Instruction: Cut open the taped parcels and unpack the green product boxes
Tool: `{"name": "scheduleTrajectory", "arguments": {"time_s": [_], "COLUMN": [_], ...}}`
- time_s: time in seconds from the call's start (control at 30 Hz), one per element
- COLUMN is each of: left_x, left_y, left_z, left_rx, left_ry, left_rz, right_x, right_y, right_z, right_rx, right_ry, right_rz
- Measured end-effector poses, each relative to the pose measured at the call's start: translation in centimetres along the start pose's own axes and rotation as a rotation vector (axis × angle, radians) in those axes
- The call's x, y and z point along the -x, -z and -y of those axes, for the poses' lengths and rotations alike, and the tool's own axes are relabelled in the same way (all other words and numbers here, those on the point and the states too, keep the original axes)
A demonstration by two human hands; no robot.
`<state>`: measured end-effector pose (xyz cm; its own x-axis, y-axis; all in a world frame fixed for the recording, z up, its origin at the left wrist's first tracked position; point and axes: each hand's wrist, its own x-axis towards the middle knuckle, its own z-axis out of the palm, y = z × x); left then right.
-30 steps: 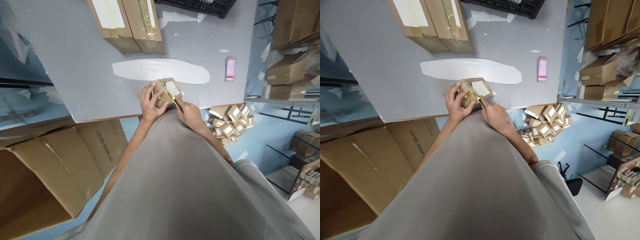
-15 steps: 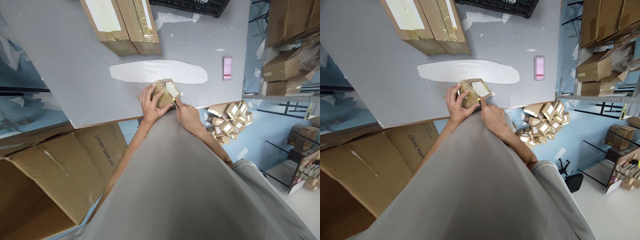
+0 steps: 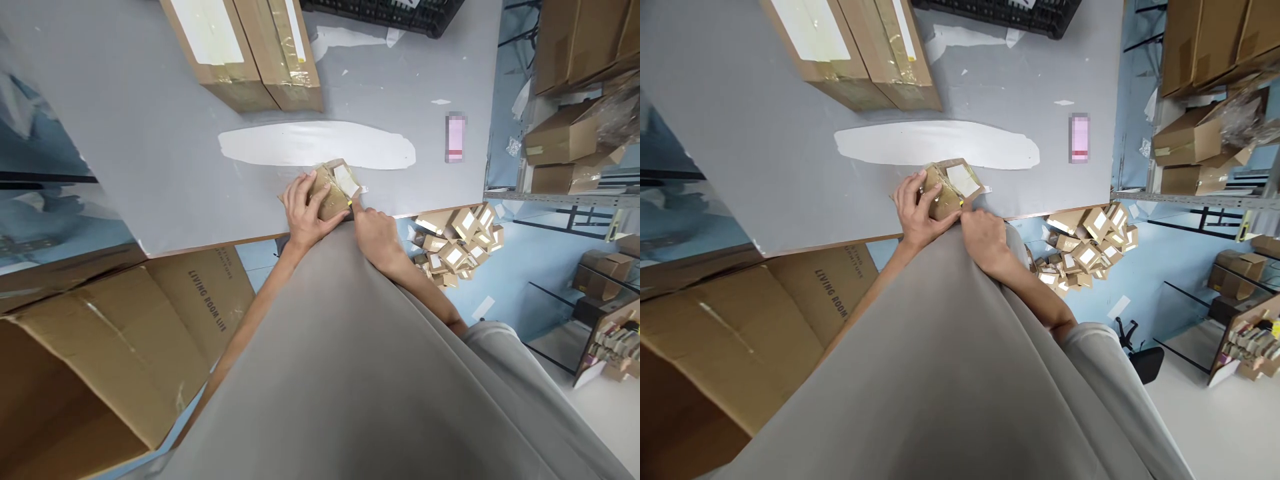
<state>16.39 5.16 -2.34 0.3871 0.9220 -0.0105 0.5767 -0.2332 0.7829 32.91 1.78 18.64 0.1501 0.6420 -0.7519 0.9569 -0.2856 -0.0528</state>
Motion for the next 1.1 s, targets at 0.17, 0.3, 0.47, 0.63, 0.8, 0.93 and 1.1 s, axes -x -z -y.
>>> {"name": "scheduleTrajectory", "arguments": {"time_s": [0.17,0.3,0.47,0.63,0.8,0.93,1.1], "left_x": [0.1,0.5,1.4,3.3,6.0,7.1,5.8], "left_y": [0.6,1.1,1.5,3.3,5.9,6.4,4.4], "left_z": [-0.2,-0.1,1.3,2.7,2.8,2.2,1.8], "left_rx": [-0.011,-0.031,-0.06,-0.066,-0.072,0.026,0.237], "left_ry": [0.02,0.03,0.055,0.077,0.173,0.313,0.377], "left_rz": [-0.022,-0.031,-0.046,-0.103,-0.205,-0.342,-0.414], "right_x": [-1.1,-0.4,-0.4,-8.3,-16.1,-16.3,-14.4], "right_y": [-0.4,-0.4,-0.2,-2.3,-5.6,-6.4,-5.4], "right_z": [-2.2,-3.3,-3.5,-6.5,-6.5,-4.7,-6.3], "right_rx": [-0.078,-0.181,-0.259,-0.379,-0.76,-1.077,-1.109], "right_ry": [0.063,0.147,0.15,0.014,-0.025,-0.006,0.038], "right_rz": [-0.007,-0.012,-0.09,-0.254,-0.066,0.016,-0.146]}}
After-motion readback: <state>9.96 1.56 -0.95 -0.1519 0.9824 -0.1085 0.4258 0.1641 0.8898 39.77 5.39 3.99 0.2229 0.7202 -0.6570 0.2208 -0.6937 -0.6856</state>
